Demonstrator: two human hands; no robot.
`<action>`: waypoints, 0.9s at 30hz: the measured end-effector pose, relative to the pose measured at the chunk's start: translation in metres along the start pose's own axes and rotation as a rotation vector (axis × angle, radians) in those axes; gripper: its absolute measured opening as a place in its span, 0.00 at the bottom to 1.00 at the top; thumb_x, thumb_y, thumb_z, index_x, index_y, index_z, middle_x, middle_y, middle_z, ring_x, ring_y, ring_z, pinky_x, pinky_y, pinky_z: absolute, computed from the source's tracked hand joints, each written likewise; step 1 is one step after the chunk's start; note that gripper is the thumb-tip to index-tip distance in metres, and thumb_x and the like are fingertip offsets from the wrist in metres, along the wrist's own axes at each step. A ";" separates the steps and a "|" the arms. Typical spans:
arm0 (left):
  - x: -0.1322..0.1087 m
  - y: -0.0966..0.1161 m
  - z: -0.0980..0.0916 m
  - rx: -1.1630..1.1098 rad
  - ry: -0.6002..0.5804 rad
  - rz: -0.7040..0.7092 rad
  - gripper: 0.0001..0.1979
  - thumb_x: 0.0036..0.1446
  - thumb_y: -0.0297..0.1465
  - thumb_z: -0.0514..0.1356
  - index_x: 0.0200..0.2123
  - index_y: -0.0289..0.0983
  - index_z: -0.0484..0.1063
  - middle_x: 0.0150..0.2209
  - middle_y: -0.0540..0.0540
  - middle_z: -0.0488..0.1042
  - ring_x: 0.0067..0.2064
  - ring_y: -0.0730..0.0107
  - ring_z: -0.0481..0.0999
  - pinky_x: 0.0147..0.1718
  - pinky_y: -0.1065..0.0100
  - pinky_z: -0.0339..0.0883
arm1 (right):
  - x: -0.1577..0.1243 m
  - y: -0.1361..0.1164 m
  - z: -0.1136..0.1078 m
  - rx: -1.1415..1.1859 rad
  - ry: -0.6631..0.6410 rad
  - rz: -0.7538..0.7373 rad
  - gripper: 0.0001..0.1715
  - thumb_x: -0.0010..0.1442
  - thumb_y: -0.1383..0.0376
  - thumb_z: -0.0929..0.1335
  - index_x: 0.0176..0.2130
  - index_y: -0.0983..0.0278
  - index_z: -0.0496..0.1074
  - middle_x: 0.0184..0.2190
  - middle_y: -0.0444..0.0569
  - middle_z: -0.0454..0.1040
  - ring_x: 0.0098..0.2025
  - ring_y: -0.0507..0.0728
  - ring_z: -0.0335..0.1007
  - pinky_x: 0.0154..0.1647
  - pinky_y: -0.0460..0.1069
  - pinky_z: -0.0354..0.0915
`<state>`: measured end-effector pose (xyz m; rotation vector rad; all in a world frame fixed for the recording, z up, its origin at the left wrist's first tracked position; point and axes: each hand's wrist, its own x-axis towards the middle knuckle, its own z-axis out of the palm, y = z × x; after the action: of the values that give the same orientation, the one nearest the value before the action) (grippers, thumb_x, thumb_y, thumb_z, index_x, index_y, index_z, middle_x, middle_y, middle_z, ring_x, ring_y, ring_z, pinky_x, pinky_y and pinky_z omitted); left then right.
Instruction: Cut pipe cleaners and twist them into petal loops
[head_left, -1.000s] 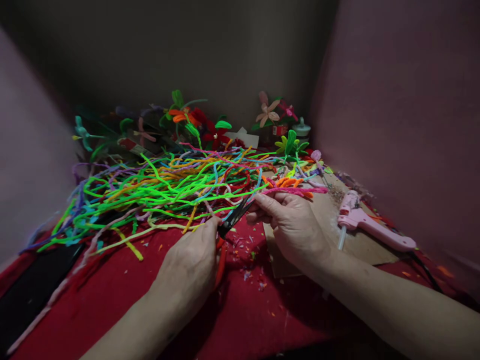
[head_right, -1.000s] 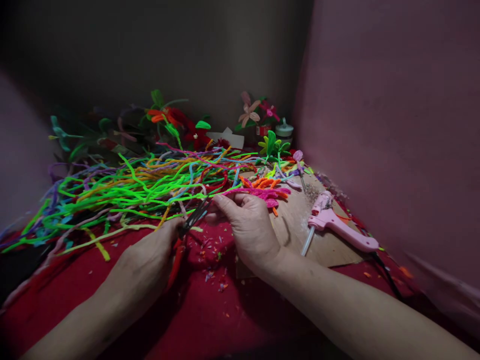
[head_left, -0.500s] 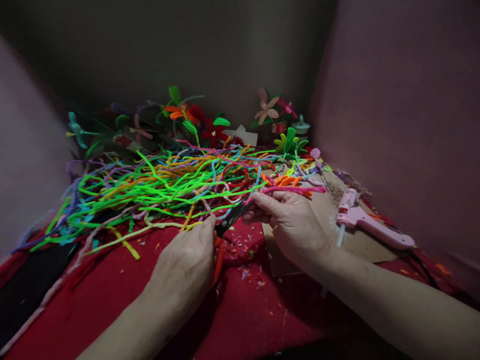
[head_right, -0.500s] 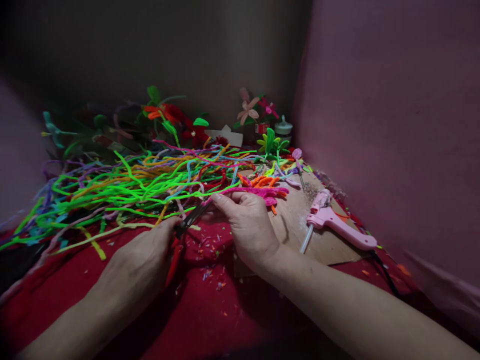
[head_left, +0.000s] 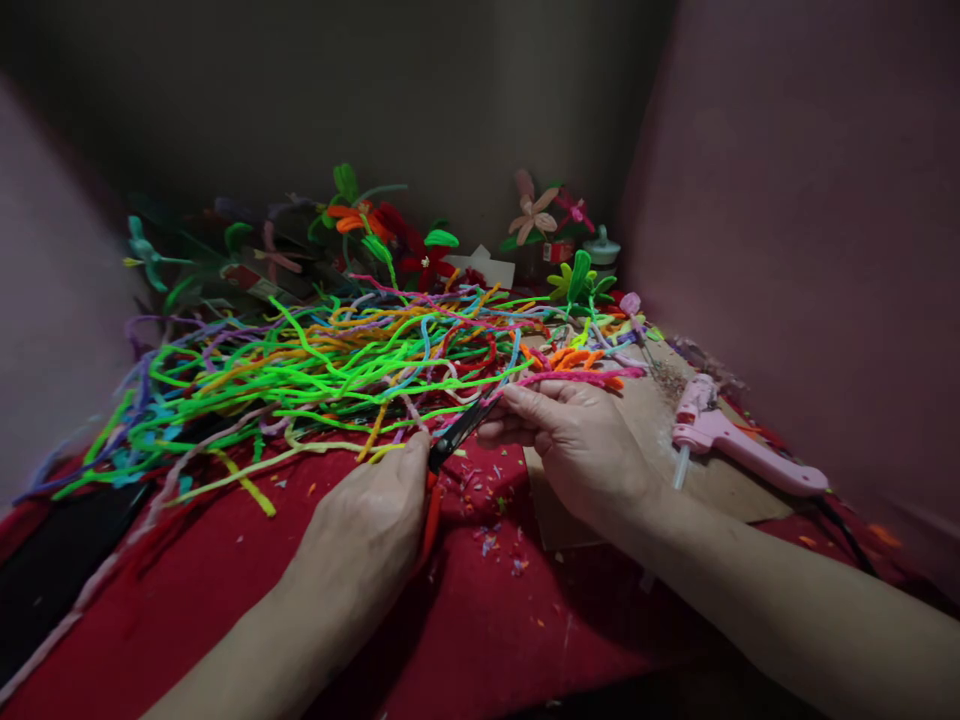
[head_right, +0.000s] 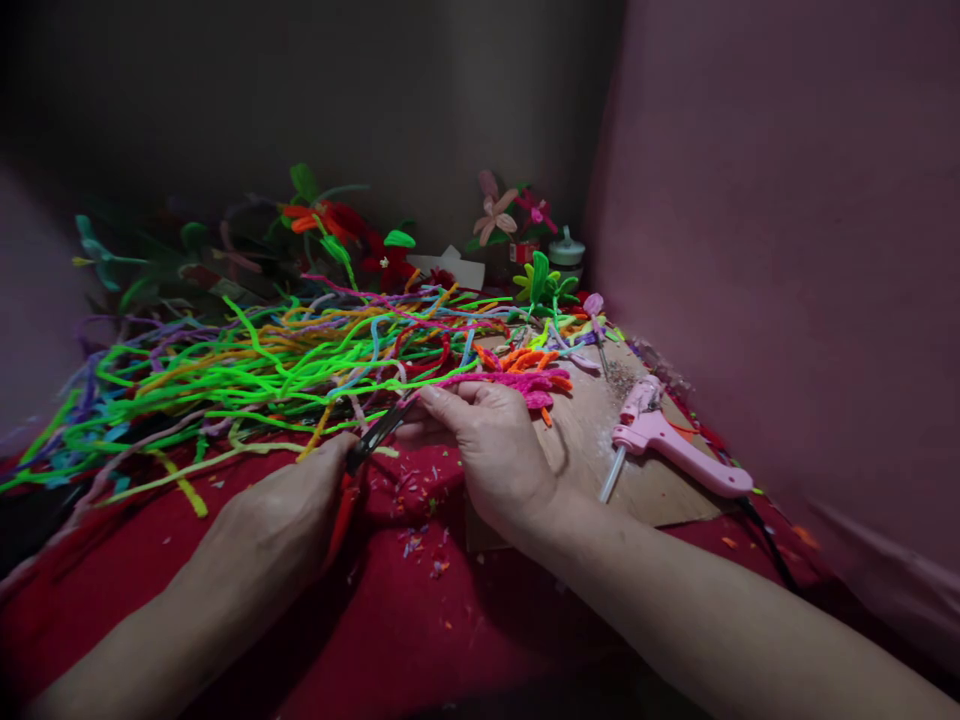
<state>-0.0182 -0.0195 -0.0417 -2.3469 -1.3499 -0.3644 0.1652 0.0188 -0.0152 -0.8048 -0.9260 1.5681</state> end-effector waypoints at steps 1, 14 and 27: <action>0.000 0.000 0.000 0.003 0.004 0.005 0.15 0.56 0.21 0.48 0.46 0.28 0.64 0.30 0.39 0.75 0.28 0.59 0.77 0.25 0.63 0.71 | 0.000 0.000 0.000 0.001 0.000 0.007 0.08 0.51 0.64 0.71 0.27 0.68 0.74 0.25 0.48 0.76 0.25 0.51 0.73 0.33 0.47 0.70; -0.001 0.002 0.002 0.023 -0.019 -0.015 0.18 0.56 0.21 0.47 0.50 0.26 0.63 0.33 0.37 0.76 0.31 0.59 0.77 0.28 0.63 0.72 | 0.001 0.001 0.000 0.042 -0.023 0.016 0.08 0.51 0.64 0.71 0.26 0.68 0.74 0.24 0.49 0.76 0.26 0.52 0.73 0.32 0.47 0.70; 0.000 0.002 0.002 0.007 0.014 0.012 0.19 0.56 0.20 0.47 0.51 0.22 0.63 0.33 0.36 0.75 0.31 0.57 0.76 0.29 0.60 0.72 | 0.000 0.003 0.000 0.073 -0.035 0.068 0.07 0.51 0.66 0.70 0.27 0.69 0.73 0.26 0.50 0.76 0.24 0.51 0.73 0.31 0.48 0.69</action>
<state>-0.0160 -0.0194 -0.0434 -2.3412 -1.3280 -0.3713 0.1642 0.0188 -0.0178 -0.7658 -0.8692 1.6702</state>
